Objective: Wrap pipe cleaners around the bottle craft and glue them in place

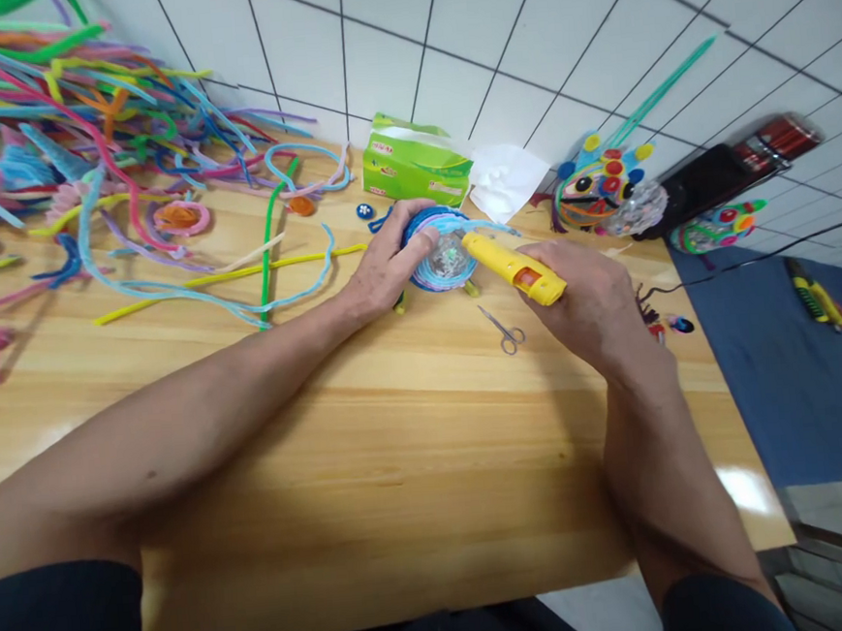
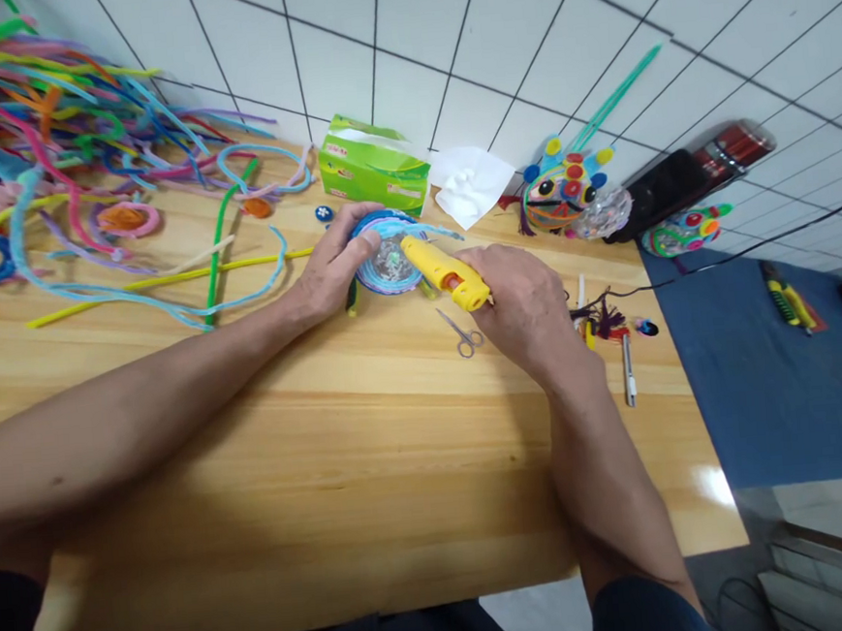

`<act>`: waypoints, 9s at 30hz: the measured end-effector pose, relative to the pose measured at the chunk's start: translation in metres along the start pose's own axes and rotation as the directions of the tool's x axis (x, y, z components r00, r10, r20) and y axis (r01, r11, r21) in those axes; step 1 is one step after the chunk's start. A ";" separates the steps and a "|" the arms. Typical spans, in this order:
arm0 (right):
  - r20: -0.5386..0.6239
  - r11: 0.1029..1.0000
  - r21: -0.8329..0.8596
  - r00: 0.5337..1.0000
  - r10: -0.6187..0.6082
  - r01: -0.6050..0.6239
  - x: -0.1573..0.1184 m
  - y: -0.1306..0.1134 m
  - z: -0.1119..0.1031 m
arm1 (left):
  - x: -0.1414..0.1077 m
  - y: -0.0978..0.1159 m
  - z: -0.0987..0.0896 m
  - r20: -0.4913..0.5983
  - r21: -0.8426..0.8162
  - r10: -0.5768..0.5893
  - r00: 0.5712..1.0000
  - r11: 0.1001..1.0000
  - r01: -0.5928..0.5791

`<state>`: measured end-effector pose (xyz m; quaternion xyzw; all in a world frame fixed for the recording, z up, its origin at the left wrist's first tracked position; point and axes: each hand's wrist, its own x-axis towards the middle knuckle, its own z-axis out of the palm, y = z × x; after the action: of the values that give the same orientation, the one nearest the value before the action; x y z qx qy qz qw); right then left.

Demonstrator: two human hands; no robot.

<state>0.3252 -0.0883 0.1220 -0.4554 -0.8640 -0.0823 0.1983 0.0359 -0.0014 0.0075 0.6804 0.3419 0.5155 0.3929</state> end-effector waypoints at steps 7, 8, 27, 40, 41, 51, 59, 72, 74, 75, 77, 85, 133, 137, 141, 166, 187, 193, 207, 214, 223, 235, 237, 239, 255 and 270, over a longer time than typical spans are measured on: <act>0.045 0.998 0.045 0.999 0.032 -0.034 -0.001 0.001 0.000 | 0.000 0.001 0.002 -0.009 0.004 -0.023 1.000 1.000 0.023; 0.039 0.998 0.045 0.999 0.035 -0.037 -0.001 0.001 0.000 | 0.000 0.001 0.002 -0.010 0.004 -0.022 1.000 1.000 0.022; 0.042 0.995 0.091 0.999 -0.035 0.031 0.000 0.006 -0.007 | 0.001 -0.003 0.002 -0.003 -0.004 -0.013 1.000 1.000 0.013; 0.057 0.996 0.090 0.998 -0.025 0.020 0.002 0.006 -0.003 | 0.000 -0.001 0.001 -0.003 -0.005 -0.012 1.000 1.000 0.012; 0.046 0.996 0.090 0.998 -0.030 0.026 0.002 0.006 -0.003 | 0.000 -0.001 0.001 -0.004 -0.003 -0.012 1.000 1.000 0.012; 0.007 0.991 0.127 0.999 -0.039 0.038 0.001 0.004 -0.002 | 0.000 -0.002 0.000 0.000 -0.020 -0.016 1.000 1.000 0.016; 0.051 0.991 0.121 0.997 -0.066 0.060 0.003 0.003 -0.004 | 0.000 0.000 0.000 -0.002 -0.009 -0.019 1.000 1.000 0.019; 0.005 0.994 0.112 1.000 -0.010 0.009 0.000 0.004 0.003 | 0.000 -0.005 0.001 -0.007 -0.032 0.008 1.000 0.999 -0.008; 0.025 0.994 0.105 1.000 0.014 -0.017 0.000 0.004 0.002 | 0.001 -0.006 0.002 -0.008 -0.044 0.015 1.000 0.999 -0.016; 0.039 0.994 0.110 0.999 0.021 -0.026 0.000 0.003 0.001 | 0.001 -0.007 0.002 -0.009 -0.048 0.016 1.000 0.999 -0.017; 0.060 0.991 0.134 0.998 0.016 -0.024 0.000 0.003 -0.003 | 0.001 -0.007 0.002 -0.008 -0.048 0.017 1.000 0.999 -0.017; 0.011 0.990 0.138 0.999 -0.035 0.033 0.004 0.003 0.003 | 0.001 -0.007 0.001 -0.004 -0.039 0.022 1.000 0.999 -0.022; 0.079 0.986 0.166 0.997 -0.005 -0.009 0.002 0.004 -0.001 | 0.002 -0.004 0.001 0.000 -0.031 0.026 1.000 0.999 -0.026; 0.109 0.984 0.173 0.994 0.026 -0.044 0.002 0.001 -0.001 | 0.002 -0.004 0.000 -0.003 -0.018 0.032 0.999 0.999 -0.032; 0.116 0.984 0.155 0.991 0.066 -0.084 0.002 0.001 -0.004 | 0.002 -0.004 0.001 -0.003 -0.029 0.026 1.000 0.999 -0.026; 0.113 0.982 0.160 0.990 0.078 -0.096 0.003 0.002 -0.004 | 0.002 -0.007 0.000 -0.010 -0.031 0.022 1.000 0.999 -0.022; 0.070 0.983 0.182 0.997 0.018 -0.031 0.002 0.004 -0.003 | 0.003 -0.012 -0.001 0.016 -0.026 0.057 0.998 0.998 -0.056; 0.075 0.974 0.226 0.997 -0.005 -0.012 0.003 0.005 -0.003 | 0.004 -0.017 -0.001 0.006 -0.011 0.091 0.996 0.996 -0.091; 0.074 0.981 0.193 0.997 0.006 -0.021 0.002 0.006 -0.006 | 0.003 -0.014 0.000 0.004 0.002 0.084 0.996 0.996 -0.084; 0.080 0.985 0.170 0.997 0.021 -0.035 0.002 0.004 -0.005 | 0.002 -0.013 -0.001 0.009 0.022 0.082 0.997 0.996 -0.082; 0.083 0.987 0.159 0.996 -0.006 -0.007 0.003 0.005 -0.003 | 0.004 -0.019 -0.001 0.009 0.015 0.099 0.995 0.995 -0.100; 0.070 0.984 0.177 0.997 0.017 -0.029 0.002 0.002 -0.003 | 0.003 -0.016 0.001 -0.006 0.011 0.078 0.997 0.997 -0.078; 0.096 0.979 0.201 0.995 0.015 -0.034 0.003 0.001 -0.004 | 0.002 -0.014 0.002 -0.015 -0.001 0.068 0.998 0.998 -0.068; 0.119 0.977 0.210 0.993 0.020 -0.045 0.004 0.001 -0.005 | 0.002 -0.012 0.001 -0.012 -0.005 0.068 0.998 0.998 -0.068; 0.093 0.980 0.196 0.995 0.026 -0.044 0.003 0.002 -0.003 | 0.002 -0.008 -0.001 -0.003 -0.005 0.060 0.998 0.998 -0.060; 0.121 0.969 0.231 0.991 0.058 -0.085 0.005 0.003 -0.004 | 0.001 -0.012 -0.001 -0.004 0.014 0.035 0.999 0.999 -0.034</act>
<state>0.3266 -0.0840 0.1274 -0.4635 -0.8604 0.0541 0.2047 0.0345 0.0055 -0.0028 0.6879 0.3346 0.5213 0.3784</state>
